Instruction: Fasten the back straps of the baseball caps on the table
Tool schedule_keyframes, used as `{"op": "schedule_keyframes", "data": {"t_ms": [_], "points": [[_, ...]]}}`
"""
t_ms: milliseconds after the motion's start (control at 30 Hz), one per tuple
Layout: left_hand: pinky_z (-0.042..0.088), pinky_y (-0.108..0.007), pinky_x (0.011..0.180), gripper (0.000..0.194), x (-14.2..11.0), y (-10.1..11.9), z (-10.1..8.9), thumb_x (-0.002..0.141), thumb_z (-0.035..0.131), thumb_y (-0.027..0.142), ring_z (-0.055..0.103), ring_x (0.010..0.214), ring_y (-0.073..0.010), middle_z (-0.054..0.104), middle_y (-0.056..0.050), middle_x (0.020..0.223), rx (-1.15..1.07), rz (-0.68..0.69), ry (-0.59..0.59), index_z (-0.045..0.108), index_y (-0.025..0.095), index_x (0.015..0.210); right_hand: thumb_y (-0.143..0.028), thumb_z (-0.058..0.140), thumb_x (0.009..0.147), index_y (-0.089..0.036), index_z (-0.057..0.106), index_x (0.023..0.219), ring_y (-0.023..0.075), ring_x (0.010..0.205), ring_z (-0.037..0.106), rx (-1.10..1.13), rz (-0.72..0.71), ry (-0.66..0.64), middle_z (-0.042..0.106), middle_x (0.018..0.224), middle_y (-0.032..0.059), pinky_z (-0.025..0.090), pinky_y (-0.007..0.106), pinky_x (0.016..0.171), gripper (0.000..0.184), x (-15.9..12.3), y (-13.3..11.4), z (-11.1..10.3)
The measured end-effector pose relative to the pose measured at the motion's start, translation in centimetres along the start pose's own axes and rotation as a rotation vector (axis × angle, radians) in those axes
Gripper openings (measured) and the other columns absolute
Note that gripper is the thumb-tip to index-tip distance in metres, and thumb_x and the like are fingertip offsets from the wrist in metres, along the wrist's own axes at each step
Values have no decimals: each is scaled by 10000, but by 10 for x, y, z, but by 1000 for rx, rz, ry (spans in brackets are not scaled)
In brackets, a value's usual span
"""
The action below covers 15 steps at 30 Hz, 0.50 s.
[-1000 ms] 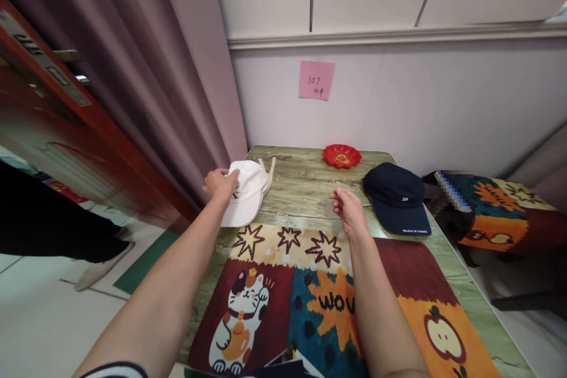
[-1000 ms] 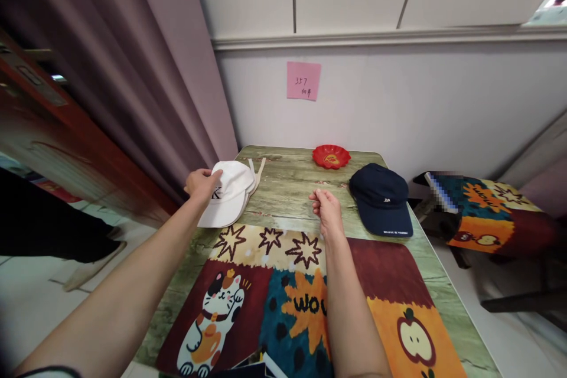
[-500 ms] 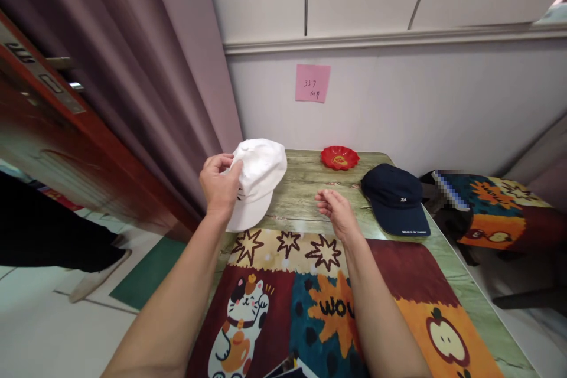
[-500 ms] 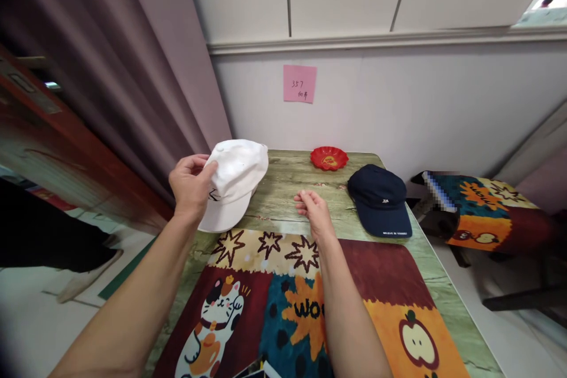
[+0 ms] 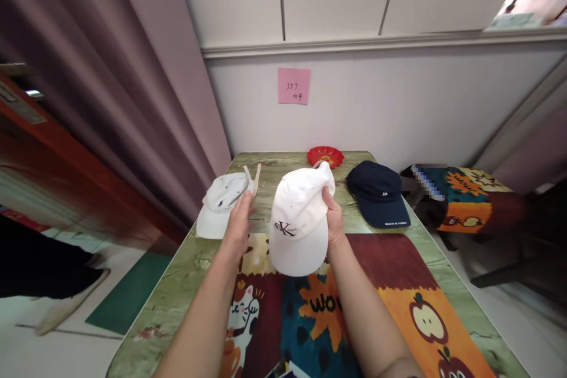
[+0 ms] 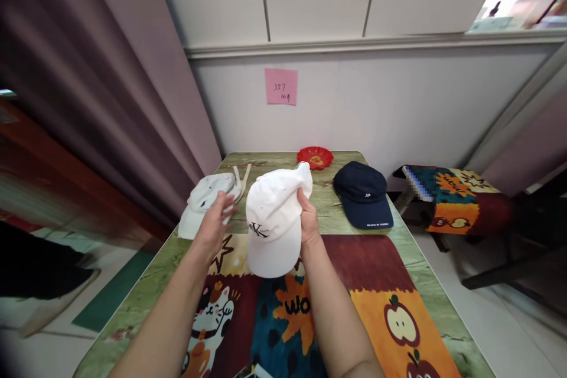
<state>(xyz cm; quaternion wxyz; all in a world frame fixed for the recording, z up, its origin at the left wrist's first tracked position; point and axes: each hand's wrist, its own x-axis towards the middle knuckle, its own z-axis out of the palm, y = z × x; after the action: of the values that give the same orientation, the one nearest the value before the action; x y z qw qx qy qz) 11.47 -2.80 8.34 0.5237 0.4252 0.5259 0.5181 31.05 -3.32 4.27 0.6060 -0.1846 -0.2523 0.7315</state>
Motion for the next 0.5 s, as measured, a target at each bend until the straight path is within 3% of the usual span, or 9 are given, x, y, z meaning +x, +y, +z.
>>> {"op": "schedule_keyframes", "data": {"t_ms": [100, 167, 200, 333, 500], "points": [[524, -461, 874, 775, 1, -7, -3, 805, 463, 795, 671, 1061, -350, 722, -194, 1091, -317, -370, -378, 652, 127, 1147, -748, 434, 857, -230, 599, 1308, 308, 1303, 534, -45, -71, 4, 706, 1217, 89, 425, 522, 1099, 707, -3, -2, 3], [473, -506, 986, 812, -1, -9, 0, 827, 434, 784, 630, 1163, -380, 707, -210, 1170, -513, -391, -599, 609, 115, 1253, -790, 375, 846, -244, 600, 1307, 302, 1301, 534, -87, -96, 20, 694, 1242, 79, 429, 508, 1098, 749, -6, -2, 7], [440, -518, 1033, 819, -3, -10, 1, 827, 440, 779, 602, 1212, -387, 697, -205, 1208, -593, -348, -645, 587, 123, 1295, -794, 357, 844, -248, 605, 1298, 301, 1298, 537, -103, -100, 32, 686, 1258, 74, 433, 501, 1095, 752, -7, -3, 8], [372, -526, 1115, 847, -8, -12, -1, 731, 577, 779, 504, 1327, -405, 682, -160, 1274, -738, -155, -602, 583, 174, 1324, -693, 431, 836, -240, 673, 1181, 293, 1301, 540, -98, -91, 75, 681, 1273, 64, 444, 458, 1091, 619, -14, -7, 11], [399, -527, 1111, 729, -21, -8, 5, 749, 608, 702, 492, 1336, -414, 698, -120, 1257, -750, -126, -483, 637, 192, 1270, -656, 512, 769, -240, 727, 1021, 310, 1269, 569, -126, -30, 81, 733, 1155, 76, 464, 439, 1070, 532, -16, -2, 9]]}}
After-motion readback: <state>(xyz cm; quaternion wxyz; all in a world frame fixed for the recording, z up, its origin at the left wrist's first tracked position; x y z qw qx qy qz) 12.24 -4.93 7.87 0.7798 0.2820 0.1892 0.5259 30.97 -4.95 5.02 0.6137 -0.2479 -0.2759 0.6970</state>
